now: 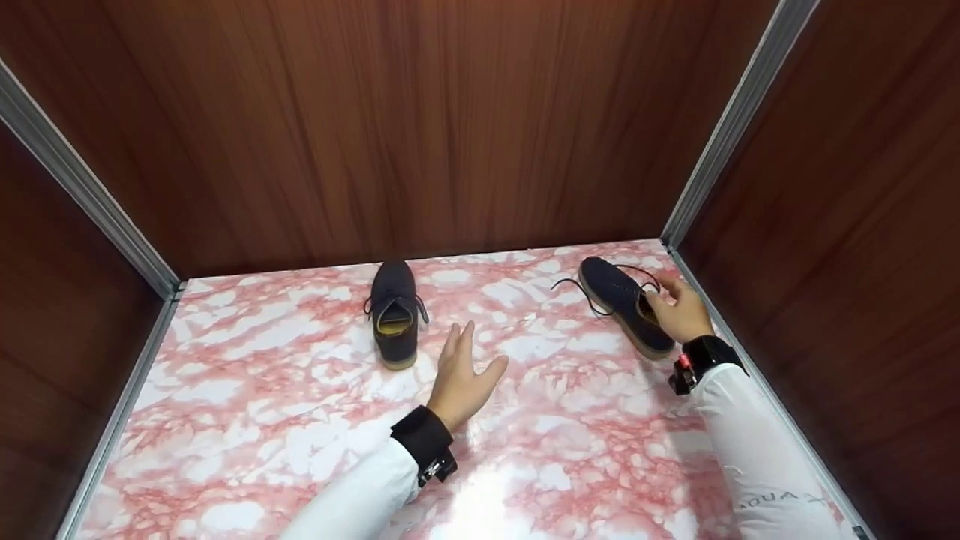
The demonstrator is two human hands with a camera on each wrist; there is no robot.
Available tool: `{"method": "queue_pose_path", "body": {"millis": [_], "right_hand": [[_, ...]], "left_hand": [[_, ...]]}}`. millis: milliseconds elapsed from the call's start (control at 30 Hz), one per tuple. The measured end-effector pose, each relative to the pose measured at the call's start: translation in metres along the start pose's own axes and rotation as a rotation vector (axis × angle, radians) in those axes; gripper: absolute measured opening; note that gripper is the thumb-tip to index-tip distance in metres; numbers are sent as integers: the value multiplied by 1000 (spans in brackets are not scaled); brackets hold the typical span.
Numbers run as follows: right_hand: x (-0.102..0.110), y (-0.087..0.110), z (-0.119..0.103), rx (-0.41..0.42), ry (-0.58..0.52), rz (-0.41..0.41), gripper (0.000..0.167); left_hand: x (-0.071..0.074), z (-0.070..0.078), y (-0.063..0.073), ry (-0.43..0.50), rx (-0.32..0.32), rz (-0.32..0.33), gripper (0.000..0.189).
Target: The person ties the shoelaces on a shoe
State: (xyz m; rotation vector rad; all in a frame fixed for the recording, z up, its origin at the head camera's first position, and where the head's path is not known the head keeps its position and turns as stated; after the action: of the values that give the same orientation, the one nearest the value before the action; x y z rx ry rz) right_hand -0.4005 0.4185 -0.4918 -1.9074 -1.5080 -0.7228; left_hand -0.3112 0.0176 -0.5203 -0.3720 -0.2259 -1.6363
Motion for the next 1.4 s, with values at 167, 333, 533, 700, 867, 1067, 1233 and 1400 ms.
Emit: {"method": "queue_pose_path", "body": {"millis": [167, 333, 533, 700, 867, 1067, 1233, 1400], "right_hand": [[2, -2, 24, -56, 33, -12, 58], [-1, -3, 38, -96, 56, -46, 63], [-7, -5, 42, -140, 60, -62, 57], [-15, -6, 49, -203, 109, -123, 59], [-19, -3, 55, -257, 160, -176, 56], [-31, -1, 44, -233, 228, -225, 53], [-38, -1, 32, -221, 237, -173, 42], [-45, 1, 19, -178, 193, -118, 32]], "left_hand": [[-19, 4, -1, -28, 8, -47, 89], [-37, 6, -4, -5, 21, -71, 89], [-54, -1, -10, 24, 74, -84, 87], [-64, -12, -15, 57, 123, -69, 86], [-75, -19, -18, 108, 155, -58, 86], [-78, -23, -17, 159, 160, -48, 86], [-74, -26, -16, 164, 179, -57, 86], [-67, -32, -17, 180, 207, -55, 85]]}}
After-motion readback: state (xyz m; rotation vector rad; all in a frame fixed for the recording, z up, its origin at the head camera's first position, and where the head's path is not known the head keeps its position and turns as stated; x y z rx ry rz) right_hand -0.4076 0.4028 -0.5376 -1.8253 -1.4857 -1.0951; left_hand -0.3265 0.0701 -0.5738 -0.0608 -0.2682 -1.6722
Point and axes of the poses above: each hand's wrist, its own y-axis away from the middle knuckle, its own x-axis out of the back of the hand, z = x × y, the point moved 8 cm from there along -y, towards the middle knuckle, and after that the axes turned 6 degrees about y, right-handed, at the moved point
